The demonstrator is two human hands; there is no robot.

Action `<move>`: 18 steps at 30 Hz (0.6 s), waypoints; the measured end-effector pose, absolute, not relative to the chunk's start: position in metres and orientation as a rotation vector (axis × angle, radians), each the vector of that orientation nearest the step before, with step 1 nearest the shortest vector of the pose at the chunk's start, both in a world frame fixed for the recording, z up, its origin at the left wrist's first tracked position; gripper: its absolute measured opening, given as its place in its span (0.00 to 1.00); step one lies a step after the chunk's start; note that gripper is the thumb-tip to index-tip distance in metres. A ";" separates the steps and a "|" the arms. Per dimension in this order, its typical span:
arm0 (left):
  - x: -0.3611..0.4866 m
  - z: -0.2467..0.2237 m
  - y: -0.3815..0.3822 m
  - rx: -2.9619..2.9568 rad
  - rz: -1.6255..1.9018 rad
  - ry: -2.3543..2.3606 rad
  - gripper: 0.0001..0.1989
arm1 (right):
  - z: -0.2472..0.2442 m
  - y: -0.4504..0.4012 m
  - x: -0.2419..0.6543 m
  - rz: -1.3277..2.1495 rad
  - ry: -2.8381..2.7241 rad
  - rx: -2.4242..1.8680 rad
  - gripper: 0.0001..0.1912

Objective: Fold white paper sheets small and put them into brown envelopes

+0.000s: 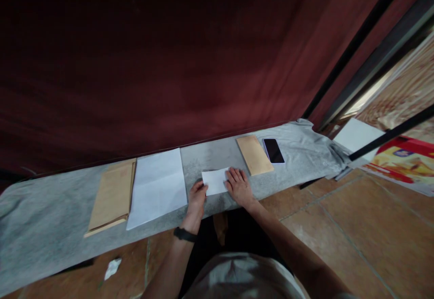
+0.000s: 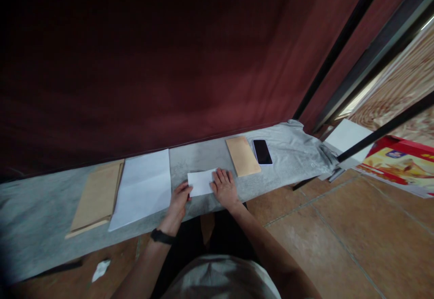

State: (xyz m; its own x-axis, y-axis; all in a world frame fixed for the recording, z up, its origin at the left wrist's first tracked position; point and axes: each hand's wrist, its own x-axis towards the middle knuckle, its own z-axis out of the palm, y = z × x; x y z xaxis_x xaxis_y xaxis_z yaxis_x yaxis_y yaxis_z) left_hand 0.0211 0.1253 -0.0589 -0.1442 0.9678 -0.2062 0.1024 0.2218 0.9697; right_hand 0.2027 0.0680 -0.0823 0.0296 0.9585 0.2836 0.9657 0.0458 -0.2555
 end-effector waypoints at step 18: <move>0.037 -0.039 0.107 0.677 0.911 1.201 0.23 | -0.040 0.084 0.151 0.909 -0.838 -1.262 0.29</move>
